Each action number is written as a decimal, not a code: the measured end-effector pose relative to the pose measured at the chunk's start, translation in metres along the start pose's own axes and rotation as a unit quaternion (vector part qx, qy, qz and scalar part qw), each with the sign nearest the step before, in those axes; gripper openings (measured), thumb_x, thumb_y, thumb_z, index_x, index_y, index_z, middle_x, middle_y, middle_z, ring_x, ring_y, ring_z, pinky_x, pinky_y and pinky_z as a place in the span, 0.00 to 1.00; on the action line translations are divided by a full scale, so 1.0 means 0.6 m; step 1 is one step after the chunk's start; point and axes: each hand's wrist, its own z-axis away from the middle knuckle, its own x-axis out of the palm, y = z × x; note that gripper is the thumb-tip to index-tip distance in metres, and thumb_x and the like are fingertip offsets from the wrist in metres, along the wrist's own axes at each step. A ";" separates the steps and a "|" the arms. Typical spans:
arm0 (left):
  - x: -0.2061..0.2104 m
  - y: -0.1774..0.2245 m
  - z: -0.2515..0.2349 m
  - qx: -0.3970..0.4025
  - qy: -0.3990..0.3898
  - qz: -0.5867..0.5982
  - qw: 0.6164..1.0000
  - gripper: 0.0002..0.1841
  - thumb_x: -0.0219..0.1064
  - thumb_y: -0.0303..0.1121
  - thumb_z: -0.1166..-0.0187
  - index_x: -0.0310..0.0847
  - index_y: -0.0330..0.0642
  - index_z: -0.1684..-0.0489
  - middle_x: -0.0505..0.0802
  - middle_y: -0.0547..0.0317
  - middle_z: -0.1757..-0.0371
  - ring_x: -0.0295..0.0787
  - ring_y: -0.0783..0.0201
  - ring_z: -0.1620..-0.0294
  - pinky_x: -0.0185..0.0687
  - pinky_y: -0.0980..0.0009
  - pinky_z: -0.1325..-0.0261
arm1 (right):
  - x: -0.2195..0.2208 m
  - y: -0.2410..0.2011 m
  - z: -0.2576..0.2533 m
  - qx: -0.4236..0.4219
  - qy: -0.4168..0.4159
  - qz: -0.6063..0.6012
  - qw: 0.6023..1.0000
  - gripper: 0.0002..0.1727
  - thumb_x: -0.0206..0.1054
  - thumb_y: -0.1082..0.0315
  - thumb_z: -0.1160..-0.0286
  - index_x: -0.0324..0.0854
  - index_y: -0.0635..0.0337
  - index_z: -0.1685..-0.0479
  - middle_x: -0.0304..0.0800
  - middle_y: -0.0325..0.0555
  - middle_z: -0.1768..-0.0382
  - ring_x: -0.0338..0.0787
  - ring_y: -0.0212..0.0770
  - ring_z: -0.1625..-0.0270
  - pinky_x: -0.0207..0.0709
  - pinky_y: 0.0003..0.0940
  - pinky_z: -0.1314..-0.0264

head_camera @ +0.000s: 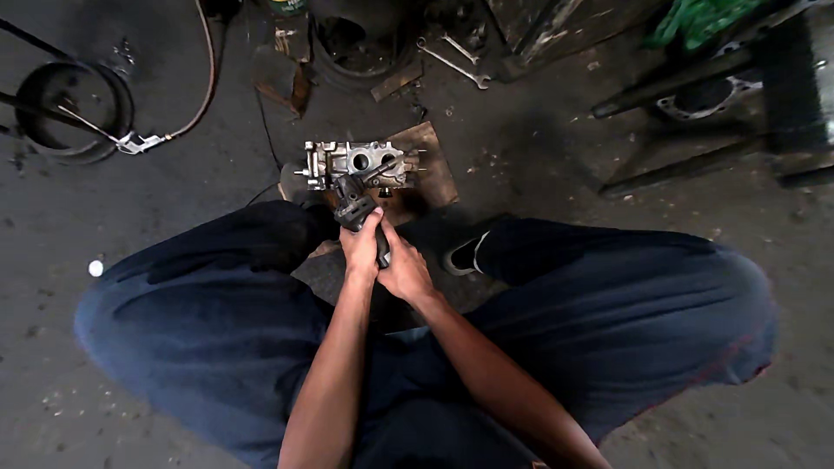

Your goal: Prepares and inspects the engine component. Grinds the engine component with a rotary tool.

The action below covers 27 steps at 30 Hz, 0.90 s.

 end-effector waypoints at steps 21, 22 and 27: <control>0.002 -0.003 0.009 -0.001 0.021 0.023 1.000 0.30 0.79 0.41 0.26 0.74 0.39 0.28 0.93 0.46 0.48 0.93 0.56 0.51 0.92 0.56 0.48 | -0.011 0.005 -0.002 -0.015 -0.031 0.014 0.999 0.60 0.78 0.59 0.39 0.42 0.23 0.04 0.85 0.49 0.29 0.89 0.55 0.36 0.82 0.60 0.36; 0.001 0.000 0.009 -0.002 0.023 0.021 1.000 0.31 0.80 0.41 0.27 0.74 0.40 0.27 0.93 0.46 0.47 0.93 0.56 0.50 0.92 0.55 0.47 | -0.010 0.004 -0.002 -0.016 -0.030 0.013 0.999 0.60 0.78 0.60 0.39 0.41 0.22 0.04 0.85 0.48 0.29 0.89 0.55 0.35 0.82 0.60 0.36; 0.000 0.003 0.016 -0.012 0.015 0.018 1.000 0.30 0.79 0.39 0.25 0.74 0.37 0.28 0.93 0.44 0.50 0.94 0.55 0.53 0.92 0.57 0.50 | -0.011 -0.002 0.011 -0.005 -0.024 0.011 1.000 0.59 0.77 0.59 0.38 0.42 0.25 0.03 0.83 0.47 0.26 0.89 0.53 0.34 0.82 0.57 0.35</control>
